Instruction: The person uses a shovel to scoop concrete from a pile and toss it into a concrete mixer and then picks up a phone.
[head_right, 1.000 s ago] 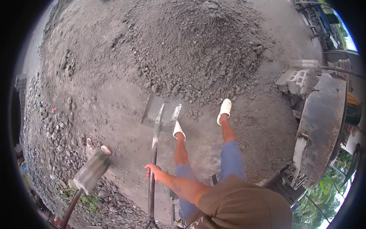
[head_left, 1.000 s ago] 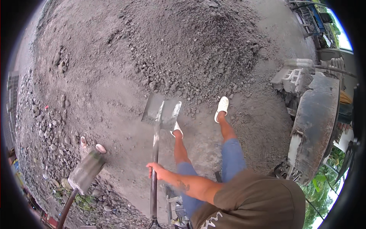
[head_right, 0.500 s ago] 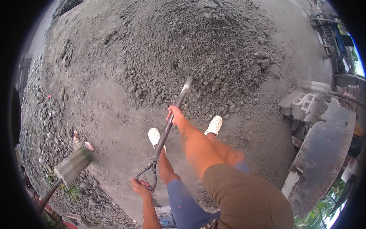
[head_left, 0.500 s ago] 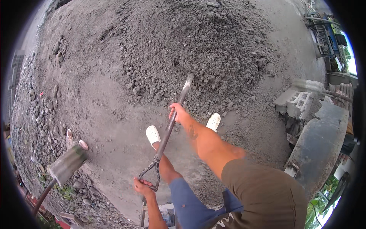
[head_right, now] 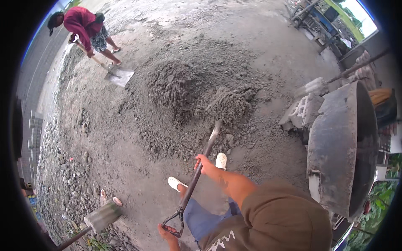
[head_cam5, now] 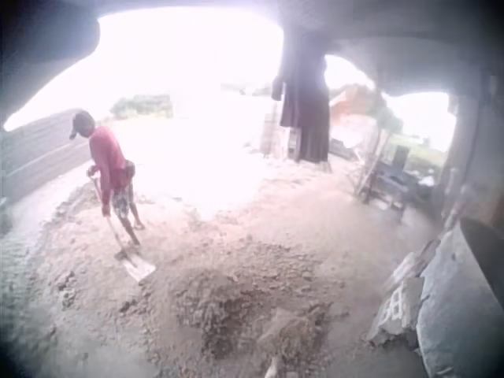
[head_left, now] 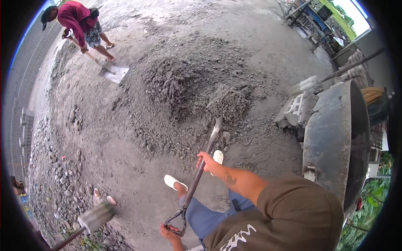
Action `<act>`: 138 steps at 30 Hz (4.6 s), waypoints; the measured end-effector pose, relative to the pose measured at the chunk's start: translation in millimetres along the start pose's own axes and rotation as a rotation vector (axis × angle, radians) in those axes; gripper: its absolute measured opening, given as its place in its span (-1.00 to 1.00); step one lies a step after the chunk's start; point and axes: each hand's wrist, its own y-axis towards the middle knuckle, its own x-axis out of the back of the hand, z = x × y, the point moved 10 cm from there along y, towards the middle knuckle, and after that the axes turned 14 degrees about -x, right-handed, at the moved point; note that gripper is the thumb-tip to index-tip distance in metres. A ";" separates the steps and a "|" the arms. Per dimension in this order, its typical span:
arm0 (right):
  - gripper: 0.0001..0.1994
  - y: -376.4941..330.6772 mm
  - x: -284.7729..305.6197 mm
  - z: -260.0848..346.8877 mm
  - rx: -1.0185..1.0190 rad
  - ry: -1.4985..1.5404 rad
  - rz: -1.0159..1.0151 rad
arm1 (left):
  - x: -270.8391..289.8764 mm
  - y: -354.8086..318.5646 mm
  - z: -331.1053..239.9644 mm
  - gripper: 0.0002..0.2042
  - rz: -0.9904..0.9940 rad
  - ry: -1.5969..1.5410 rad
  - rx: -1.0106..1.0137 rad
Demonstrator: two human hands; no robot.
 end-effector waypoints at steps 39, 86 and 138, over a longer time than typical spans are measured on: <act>-0.77 328.3 43.5 -615.8 -0.611 -0.059 -0.148 | 491.2 87.5 -6.0 -0.56 -0.588 0.630 0.034; -0.72 -681.5 474.4 209.4 1.399 0.583 0.206 | -383.7 -492.2 -165.0 -0.65 1.632 0.010 -0.767; -0.78 302.6 260.0 -129.8 -0.244 -0.302 -0.345 | 108.4 -93.4 301.5 -0.68 -0.349 0.201 0.126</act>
